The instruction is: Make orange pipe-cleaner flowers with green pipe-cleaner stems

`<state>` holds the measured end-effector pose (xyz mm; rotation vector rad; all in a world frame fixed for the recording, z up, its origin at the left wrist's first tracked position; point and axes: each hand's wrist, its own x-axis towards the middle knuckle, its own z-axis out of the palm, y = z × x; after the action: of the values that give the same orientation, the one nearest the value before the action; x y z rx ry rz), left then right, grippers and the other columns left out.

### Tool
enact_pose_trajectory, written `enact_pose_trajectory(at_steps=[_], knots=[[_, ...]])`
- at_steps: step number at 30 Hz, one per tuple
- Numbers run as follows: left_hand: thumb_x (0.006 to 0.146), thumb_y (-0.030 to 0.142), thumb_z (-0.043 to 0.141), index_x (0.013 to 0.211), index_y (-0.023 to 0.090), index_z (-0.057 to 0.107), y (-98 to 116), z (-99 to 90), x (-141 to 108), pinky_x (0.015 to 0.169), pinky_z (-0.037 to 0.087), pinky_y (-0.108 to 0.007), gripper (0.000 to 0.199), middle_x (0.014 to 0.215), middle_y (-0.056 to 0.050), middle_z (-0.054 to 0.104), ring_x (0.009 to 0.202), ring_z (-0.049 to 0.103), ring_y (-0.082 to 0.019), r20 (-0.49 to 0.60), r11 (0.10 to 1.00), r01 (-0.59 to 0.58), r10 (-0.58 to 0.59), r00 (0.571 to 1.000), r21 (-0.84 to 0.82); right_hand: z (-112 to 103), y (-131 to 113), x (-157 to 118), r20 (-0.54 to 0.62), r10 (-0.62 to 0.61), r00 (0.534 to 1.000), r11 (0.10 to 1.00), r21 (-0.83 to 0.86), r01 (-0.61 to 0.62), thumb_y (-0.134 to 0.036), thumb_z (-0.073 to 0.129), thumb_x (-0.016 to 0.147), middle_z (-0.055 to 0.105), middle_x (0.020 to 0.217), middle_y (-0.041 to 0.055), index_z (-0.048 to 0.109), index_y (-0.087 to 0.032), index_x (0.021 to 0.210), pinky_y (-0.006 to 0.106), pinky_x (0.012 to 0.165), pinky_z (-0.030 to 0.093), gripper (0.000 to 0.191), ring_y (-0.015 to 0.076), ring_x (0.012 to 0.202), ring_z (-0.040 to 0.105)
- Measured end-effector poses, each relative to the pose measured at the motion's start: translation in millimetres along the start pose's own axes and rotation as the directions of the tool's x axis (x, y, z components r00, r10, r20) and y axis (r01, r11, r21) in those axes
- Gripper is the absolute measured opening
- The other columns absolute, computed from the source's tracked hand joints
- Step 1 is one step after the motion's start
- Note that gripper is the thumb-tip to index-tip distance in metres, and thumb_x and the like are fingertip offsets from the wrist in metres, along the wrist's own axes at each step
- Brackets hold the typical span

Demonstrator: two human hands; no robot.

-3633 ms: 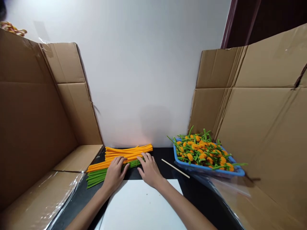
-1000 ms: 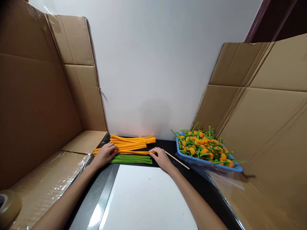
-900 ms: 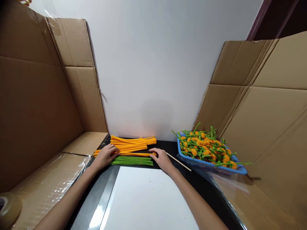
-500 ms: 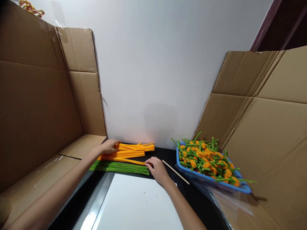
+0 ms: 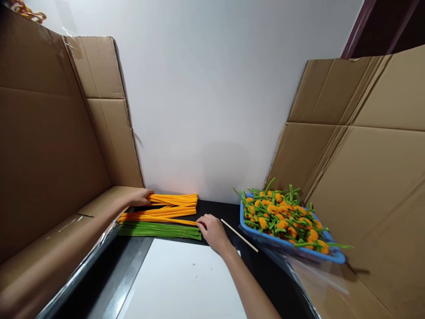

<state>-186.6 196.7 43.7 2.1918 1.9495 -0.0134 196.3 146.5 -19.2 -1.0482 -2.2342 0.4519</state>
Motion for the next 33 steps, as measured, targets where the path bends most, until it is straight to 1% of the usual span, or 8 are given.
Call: enact_pose_trajectory(at_steps=[6,11,13,18,21,24,27,33], knots=[[0.065,0.033,0.053,0.102,0.016,0.062,-28.1,-13.3,-11.1,0.074,0.048,-0.028,0.042,0.101,-0.007,0.071,0.093,0.066,-0.025,0.061,0.995,0.007,-0.001,0.998,-0.103,-2.2,-0.3,1.1,0.002,0.011,1.000,1.000,0.029,-0.011,-0.020,0.058,0.096,0.072,0.091,0.0041,0.076,-0.022,0.094,0.030,0.081,0.046,0.018,0.0198,0.088,0.066],[0.076,0.046,0.051,0.120,0.017,0.062,-5.0,-8.9,-14.1,0.088,0.049,-0.031,0.054,0.118,-0.009,0.070,0.108,0.063,-0.026,0.146,0.977,-0.051,0.083,0.986,-0.209,-3.6,-1.9,1.3,0.008,0.024,1.000,0.999,0.044,-0.025,-0.021,0.057,0.096,0.072,0.091,0.0048,0.076,-0.021,0.094,0.031,0.080,0.047,0.019,0.0204,0.088,0.067],[0.072,0.052,0.062,0.123,0.016,0.060,8.9,-5.1,-11.4,0.091,0.048,-0.032,0.063,0.124,-0.011,0.068,0.109,0.064,-0.028,0.168,0.985,-0.053,0.081,0.982,-0.162,-3.3,-2.0,0.7,0.003,0.025,1.000,0.999,0.040,-0.025,-0.021,0.057,0.095,0.072,0.091,0.0054,0.076,-0.021,0.094,0.031,0.080,0.047,0.018,0.0210,0.088,0.067],[0.075,0.039,0.067,0.116,0.018,0.064,31.6,1.4,-2.1,0.086,0.049,-0.031,0.047,0.117,-0.008,0.071,0.102,0.066,-0.025,0.077,0.989,-0.130,0.135,0.988,-0.063,-2.8,-0.5,-1.1,-0.023,-0.003,1.000,0.998,0.060,0.004,-0.022,0.055,0.095,0.072,0.090,0.0063,0.075,-0.021,0.092,0.032,0.078,0.047,0.020,0.0216,0.085,0.067],[0.081,0.033,0.065,0.115,0.020,0.064,38.8,1.3,-3.1,0.089,0.048,-0.031,0.035,0.118,-0.008,0.072,0.106,0.066,-0.026,-0.077,0.982,-0.190,0.191,0.979,0.012,-3.8,1.1,-1.0,-0.056,0.003,0.998,0.993,0.121,0.004,-0.026,0.055,0.095,0.073,0.090,0.0073,0.075,-0.020,0.091,0.032,0.078,0.048,0.021,0.0216,0.083,0.067],[0.092,0.029,0.055,0.116,0.022,0.063,44.6,1.7,-9.2,0.090,0.046,-0.033,0.027,0.117,-0.009,0.071,0.107,0.066,-0.026,-0.261,0.979,-0.187,0.204,0.944,0.086,-5.2,2.1,-0.7,-0.099,0.032,0.995,0.985,0.171,-0.015,-0.028,0.056,0.094,0.074,0.089,0.0074,0.075,-0.019,0.088,0.032,0.078,0.048,0.022,0.0214,0.081,0.068],[0.097,0.031,0.049,0.119,0.023,0.061,50.0,5.7,-16.8,0.089,0.046,-0.034,0.026,0.116,-0.009,0.070,0.104,0.065,-0.025,-0.350,0.979,-0.185,0.205,0.914,0.090,-5.9,0.8,-1.4,-0.097,0.039,0.995,0.984,0.174,-0.021,-0.027,0.056,0.094,0.074,0.089,0.0066,0.075,-0.020,0.087,0.031,0.077,0.048,0.021,0.0210,0.082,0.068],[0.091,0.012,0.050,0.132,0.017,0.054,60.9,23.7,-28.2,0.101,0.040,-0.041,0.041,0.123,-0.014,0.062,0.118,0.055,-0.029,-0.556,0.972,-0.065,0.184,0.811,0.226,-3.9,-1.9,-4.1,-0.063,-0.007,0.998,0.996,0.089,0.012,-0.022,0.055,0.095,0.073,0.090,0.0060,0.075,-0.020,0.091,0.031,0.078,0.047,0.021,0.0206,0.084,0.068]])
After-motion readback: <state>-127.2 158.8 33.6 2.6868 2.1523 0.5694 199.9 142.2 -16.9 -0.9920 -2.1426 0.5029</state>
